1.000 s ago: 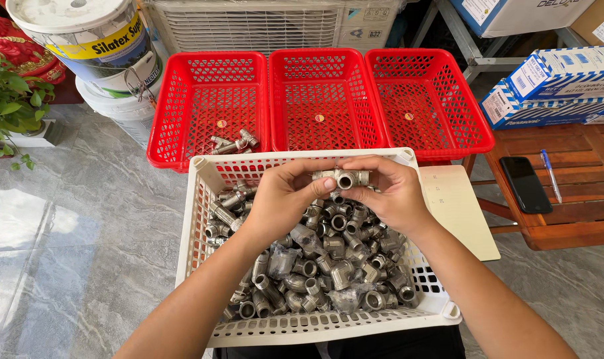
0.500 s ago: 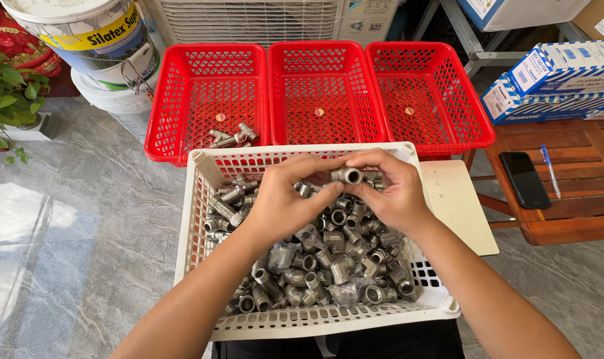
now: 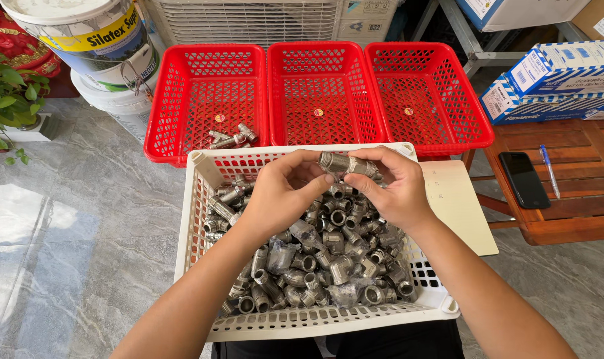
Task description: The person picks individual metal pipe fittings from a white basket, inspects them by turning them over in their hands, and places them into one of three red baskets. The process is repeated continuously throughout the clip.
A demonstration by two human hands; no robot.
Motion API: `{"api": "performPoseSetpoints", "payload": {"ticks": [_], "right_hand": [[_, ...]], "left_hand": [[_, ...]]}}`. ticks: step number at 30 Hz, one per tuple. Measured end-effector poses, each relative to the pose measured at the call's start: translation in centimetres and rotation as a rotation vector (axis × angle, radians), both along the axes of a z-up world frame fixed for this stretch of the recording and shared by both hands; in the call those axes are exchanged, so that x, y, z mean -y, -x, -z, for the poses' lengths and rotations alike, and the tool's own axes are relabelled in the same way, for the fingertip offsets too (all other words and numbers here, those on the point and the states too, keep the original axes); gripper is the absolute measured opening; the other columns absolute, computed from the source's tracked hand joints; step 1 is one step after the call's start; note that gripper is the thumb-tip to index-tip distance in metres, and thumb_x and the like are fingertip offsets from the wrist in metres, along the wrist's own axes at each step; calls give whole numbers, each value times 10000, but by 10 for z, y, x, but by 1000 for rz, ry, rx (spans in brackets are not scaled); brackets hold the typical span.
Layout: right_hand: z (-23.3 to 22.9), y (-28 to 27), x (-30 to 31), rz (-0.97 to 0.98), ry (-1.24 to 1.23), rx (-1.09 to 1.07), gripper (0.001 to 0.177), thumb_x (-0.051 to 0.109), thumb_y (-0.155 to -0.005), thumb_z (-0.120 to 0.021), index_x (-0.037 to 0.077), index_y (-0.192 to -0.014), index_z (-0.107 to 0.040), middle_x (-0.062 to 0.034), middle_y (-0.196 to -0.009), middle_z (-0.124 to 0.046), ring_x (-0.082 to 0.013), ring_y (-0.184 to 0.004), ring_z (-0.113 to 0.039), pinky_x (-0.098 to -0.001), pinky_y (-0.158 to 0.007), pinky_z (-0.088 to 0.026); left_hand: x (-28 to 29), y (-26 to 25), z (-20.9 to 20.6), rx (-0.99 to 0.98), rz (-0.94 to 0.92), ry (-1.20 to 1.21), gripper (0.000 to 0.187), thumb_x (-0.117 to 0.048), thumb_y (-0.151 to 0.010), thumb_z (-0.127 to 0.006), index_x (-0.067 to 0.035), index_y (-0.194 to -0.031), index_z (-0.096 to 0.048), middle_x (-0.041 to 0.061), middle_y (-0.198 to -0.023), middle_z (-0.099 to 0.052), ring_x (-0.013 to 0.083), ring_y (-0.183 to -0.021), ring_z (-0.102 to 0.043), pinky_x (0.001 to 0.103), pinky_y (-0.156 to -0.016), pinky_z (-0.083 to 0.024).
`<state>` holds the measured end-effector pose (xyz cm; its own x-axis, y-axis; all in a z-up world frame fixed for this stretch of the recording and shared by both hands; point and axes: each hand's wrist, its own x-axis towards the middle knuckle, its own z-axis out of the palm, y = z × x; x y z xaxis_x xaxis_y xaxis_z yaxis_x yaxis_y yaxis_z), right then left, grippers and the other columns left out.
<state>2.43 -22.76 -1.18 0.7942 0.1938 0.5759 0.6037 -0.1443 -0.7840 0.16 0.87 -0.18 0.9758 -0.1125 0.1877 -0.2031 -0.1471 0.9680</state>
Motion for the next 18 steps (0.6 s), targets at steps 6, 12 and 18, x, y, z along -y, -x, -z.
{"api": "performPoseSetpoints", "payload": {"ticks": [6, 12, 18], "right_hand": [[-3, 1, -2, -7, 25, 48, 426, 58, -847, -1006, -23, -1231, -841, -171, -1034, -803, -191, -976, -760, -372, -925, -659], [19, -9, 5, -68, -177, -174, 429, 85, -960, -904, -57, -1330, -740, -163, -962, -794, -147, -876, -767, -295, -814, -673], [14, -6, -1, -57, -196, -79, 440, -41, -927, -902, -83, -1330, -732, -195, -1053, -802, -171, -975, -759, -330, -894, -669]], "left_hand": [[7, -2, -4, -90, 42, 193, 271, -246, -1079, -775, -53, -1262, -828, 144, -998, -846, 187, -904, -819, 338, -820, -715], [12, -4, 0, 38, 8, 359, 300, -86, -1008, -863, -2, -1291, -807, 143, -1078, -833, 171, -991, -828, 338, -903, -722], [5, -1, 3, 7, -11, 277, 356, -86, -991, -874, -54, -1341, -818, 171, -1118, -850, 200, -979, -842, 341, -917, -718]]}}
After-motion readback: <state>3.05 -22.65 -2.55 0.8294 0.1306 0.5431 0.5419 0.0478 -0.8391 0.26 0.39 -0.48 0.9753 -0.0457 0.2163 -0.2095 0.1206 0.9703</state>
